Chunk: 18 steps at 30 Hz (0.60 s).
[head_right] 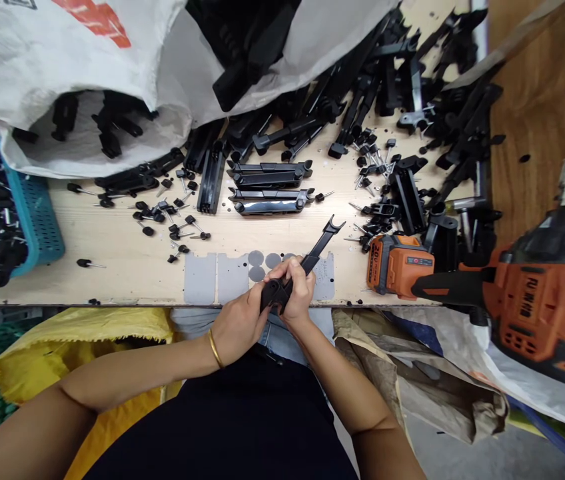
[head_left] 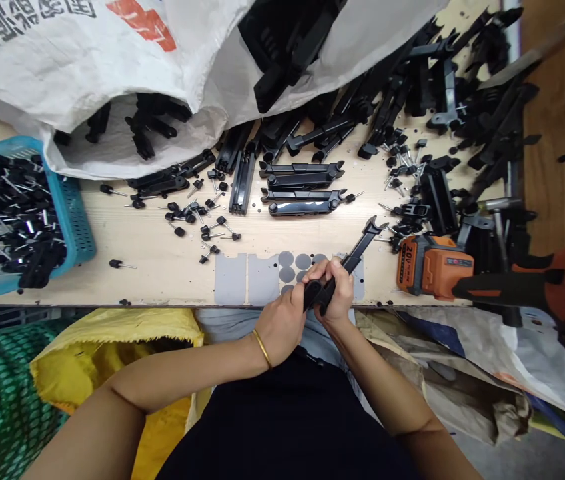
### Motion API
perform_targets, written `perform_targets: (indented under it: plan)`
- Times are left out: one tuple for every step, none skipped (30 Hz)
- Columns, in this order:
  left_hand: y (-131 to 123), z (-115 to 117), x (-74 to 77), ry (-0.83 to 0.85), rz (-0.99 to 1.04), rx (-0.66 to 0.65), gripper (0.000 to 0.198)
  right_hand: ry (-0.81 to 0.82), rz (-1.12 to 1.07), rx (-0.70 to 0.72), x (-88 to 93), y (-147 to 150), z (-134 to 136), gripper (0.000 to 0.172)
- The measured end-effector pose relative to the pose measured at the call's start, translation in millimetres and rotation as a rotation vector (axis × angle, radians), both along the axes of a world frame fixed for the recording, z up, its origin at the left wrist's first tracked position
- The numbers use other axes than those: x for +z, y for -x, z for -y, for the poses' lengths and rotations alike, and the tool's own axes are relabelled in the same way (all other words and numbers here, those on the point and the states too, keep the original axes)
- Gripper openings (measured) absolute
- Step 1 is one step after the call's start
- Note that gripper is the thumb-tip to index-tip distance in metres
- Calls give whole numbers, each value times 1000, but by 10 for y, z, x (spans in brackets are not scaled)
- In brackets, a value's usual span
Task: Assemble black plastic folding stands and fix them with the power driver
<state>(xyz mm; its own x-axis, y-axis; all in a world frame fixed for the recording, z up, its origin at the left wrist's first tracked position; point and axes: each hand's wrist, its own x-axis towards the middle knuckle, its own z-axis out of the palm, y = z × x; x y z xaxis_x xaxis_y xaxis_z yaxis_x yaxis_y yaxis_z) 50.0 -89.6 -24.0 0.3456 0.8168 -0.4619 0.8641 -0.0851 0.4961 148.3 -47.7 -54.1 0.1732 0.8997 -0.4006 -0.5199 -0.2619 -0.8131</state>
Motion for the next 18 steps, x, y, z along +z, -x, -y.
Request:
perform_targets:
  plan:
    - [10, -31, 10, 24, 1, -13, 37, 1, -4, -14, -19, 10, -2, 35]
    - [27, -79, 14, 51, 9, -31, 34, 9, 2, -37, -40, 9, -4, 36]
    - [50, -146, 10, 77, 20, -53, 32, 26, 21, -60, -62, -10, -7, 36]
    - [79, -230, -2, 100, 32, -81, 30, 52, 53, -71, -80, -54, -9, 36]
    - [112, -328, -24, 118, 42, -116, 29, 88, 94, -55, -89, -128, -11, 36]
    - [146, -435, -53, 120, 42, -156, 27, 137, 137, 8, -85, -233, -12, 36]
    - [178, -544, -86, 101, 30, -200, 26, 198, 185, 118, -66, -363, -11, 37]
    - [205, -646, -122, 59, 5, -239, 25, 265, 240, 263, -31, -510, -8, 39]
    - [226, -734, -157, 1, -25, -272, 23, 324, 307, 417, 17, -660, -4, 40]
    - [238, -804, -188, -64, -60, -298, 20, 356, 391, 545, 74, -797, 1, 42]
    - [243, -852, -214, -131, -96, -315, 20, 343, 510, 625, 131, -909, 2, 41]
    - [240, -878, -236, -193, -126, -325, 22, 277, 665, 658, 179, -985, -2, 40]
    - [232, -884, -254, -247, -146, -332, 28, 157, 843, 657, 212, -1021, -12, 37]
    - [221, -874, -272, -295, -156, -338, 33, 6, 1022, 654, 222, -1018, -29, 32]
    - [209, -853, -291, -337, -156, -342, 38, -149, 1188, 668, 207, -984, -52, 26]
    - [199, -826, -313, -369, -150, -345, 40, -287, 1321, 712, 169, -930, -77, 25]
    - [194, -798, -339, -389, -137, -351, 40, -393, 1419, 778, 111, -869, -102, 30]
    - [193, -772, -370, -398, -121, -360, 36, -466, 1481, 851, 40, -812, -127, 37]
